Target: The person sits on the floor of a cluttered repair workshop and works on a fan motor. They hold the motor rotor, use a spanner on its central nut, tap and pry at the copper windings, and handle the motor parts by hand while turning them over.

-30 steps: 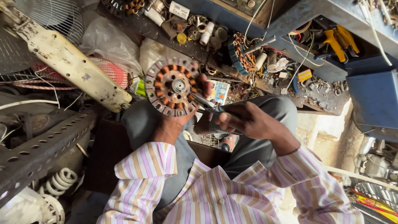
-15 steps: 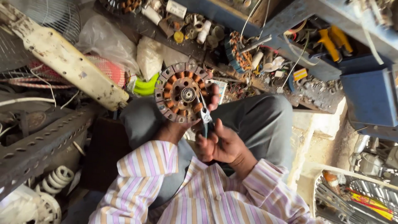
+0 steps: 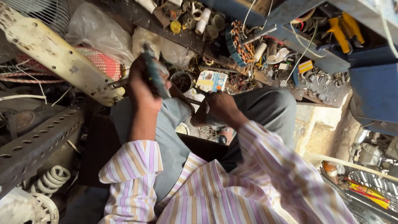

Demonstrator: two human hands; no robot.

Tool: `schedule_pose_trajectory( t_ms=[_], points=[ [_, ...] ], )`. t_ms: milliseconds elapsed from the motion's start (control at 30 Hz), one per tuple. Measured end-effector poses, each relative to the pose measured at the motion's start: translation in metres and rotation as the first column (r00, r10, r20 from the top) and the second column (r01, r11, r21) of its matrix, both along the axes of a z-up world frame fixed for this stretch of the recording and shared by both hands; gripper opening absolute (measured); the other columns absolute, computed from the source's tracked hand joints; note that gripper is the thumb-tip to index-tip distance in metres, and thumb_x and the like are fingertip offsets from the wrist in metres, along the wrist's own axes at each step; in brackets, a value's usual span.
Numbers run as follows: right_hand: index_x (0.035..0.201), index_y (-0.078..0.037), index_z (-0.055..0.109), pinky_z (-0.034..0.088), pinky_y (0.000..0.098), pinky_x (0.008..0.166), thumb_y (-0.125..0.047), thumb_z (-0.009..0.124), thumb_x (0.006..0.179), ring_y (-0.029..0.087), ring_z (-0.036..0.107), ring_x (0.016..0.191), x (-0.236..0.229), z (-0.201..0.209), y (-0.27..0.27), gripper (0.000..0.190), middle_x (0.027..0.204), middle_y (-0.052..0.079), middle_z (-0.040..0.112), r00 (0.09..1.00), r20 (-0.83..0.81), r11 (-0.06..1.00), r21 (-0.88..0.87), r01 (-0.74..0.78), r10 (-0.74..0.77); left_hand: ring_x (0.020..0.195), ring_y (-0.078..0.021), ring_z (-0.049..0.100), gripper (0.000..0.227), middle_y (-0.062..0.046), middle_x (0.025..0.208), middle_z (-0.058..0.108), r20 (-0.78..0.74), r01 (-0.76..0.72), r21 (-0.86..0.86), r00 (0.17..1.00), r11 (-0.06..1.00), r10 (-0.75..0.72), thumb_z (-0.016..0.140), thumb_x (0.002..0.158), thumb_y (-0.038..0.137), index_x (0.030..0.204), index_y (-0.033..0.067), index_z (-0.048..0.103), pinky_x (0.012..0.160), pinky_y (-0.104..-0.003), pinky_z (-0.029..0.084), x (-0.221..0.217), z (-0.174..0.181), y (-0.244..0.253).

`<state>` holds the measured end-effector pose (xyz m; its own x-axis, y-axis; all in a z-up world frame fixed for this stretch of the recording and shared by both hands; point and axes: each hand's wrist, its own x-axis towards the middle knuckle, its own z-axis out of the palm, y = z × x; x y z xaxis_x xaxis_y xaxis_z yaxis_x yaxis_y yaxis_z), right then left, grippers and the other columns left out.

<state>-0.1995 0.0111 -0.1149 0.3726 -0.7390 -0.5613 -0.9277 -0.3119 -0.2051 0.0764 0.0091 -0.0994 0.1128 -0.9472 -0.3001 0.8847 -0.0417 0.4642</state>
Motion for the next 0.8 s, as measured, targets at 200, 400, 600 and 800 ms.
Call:
schedule_pose_trajectory(
  t_ms=[200, 400, 600, 800],
  points=[
    [0.107, -0.006, 0.074, 0.060, 0.0462, 0.067, -0.033, 0.071, 0.092, 0.029, 0.072, 0.088, 0.012, -0.098, -0.040, 0.031, 0.100, 0.015, 0.070, 0.922, -0.353, 0.984, -0.017, -0.179, 0.161, 0.078, -0.0372, 0.071, 0.059, -0.020, 0.093, 0.072, -0.227, -0.076, 0.137, 0.968, 0.988, 0.106, 0.038, 0.101, 0.053, 0.120, 0.0036, 0.063, 0.064, -0.049, 0.061, 0.000, 0.060, -0.012],
    [0.096, -0.005, 0.078, 0.055, 0.0477, 0.073, -0.034, 0.063, 0.103, 0.034, 0.070, 0.083, -0.007, -0.008, -0.023, 0.033, 0.089, 0.019, 0.074, 0.985, 0.103, 0.991, 0.007, 0.137, -0.137, 0.094, -0.0375, 0.071, 0.060, -0.024, 0.109, 0.071, -0.272, 0.089, -0.121, 0.955, 0.989, -0.120, 0.037, 0.097, 0.052, 0.127, 0.0062, 0.063, 0.082, -0.051, 0.062, -0.010, 0.117, -0.015],
    [0.103, -0.001, 0.070, 0.053, 0.0330, 0.069, -0.033, 0.067, 0.101, 0.017, 0.063, 0.075, -0.025, 0.141, 0.043, 0.032, 0.084, 0.009, 0.067, 0.612, 0.620, 0.870, 0.384, 0.310, -0.491, 0.081, -0.0376, 0.068, 0.059, -0.025, 0.105, 0.066, -0.226, 0.234, 0.118, 0.953, 0.965, -0.203, 0.046, 0.109, 0.056, 0.125, 0.0012, 0.060, 0.070, -0.050, 0.061, -0.031, 0.041, -0.010],
    [0.113, -0.002, 0.071, 0.051, 0.0280, 0.059, -0.041, 0.063, 0.098, 0.012, 0.065, 0.074, -0.017, 0.185, 0.053, 0.042, 0.085, 0.003, 0.070, 0.446, 0.626, 0.740, 0.658, 0.138, -0.640, 0.097, -0.0373, 0.069, 0.055, -0.025, 0.118, 0.067, -0.414, 0.256, -0.145, 0.862, 0.956, -0.294, 0.044, 0.106, 0.044, 0.142, 0.0041, 0.055, 0.082, -0.046, 0.061, -0.058, 0.097, -0.013]
  ],
)
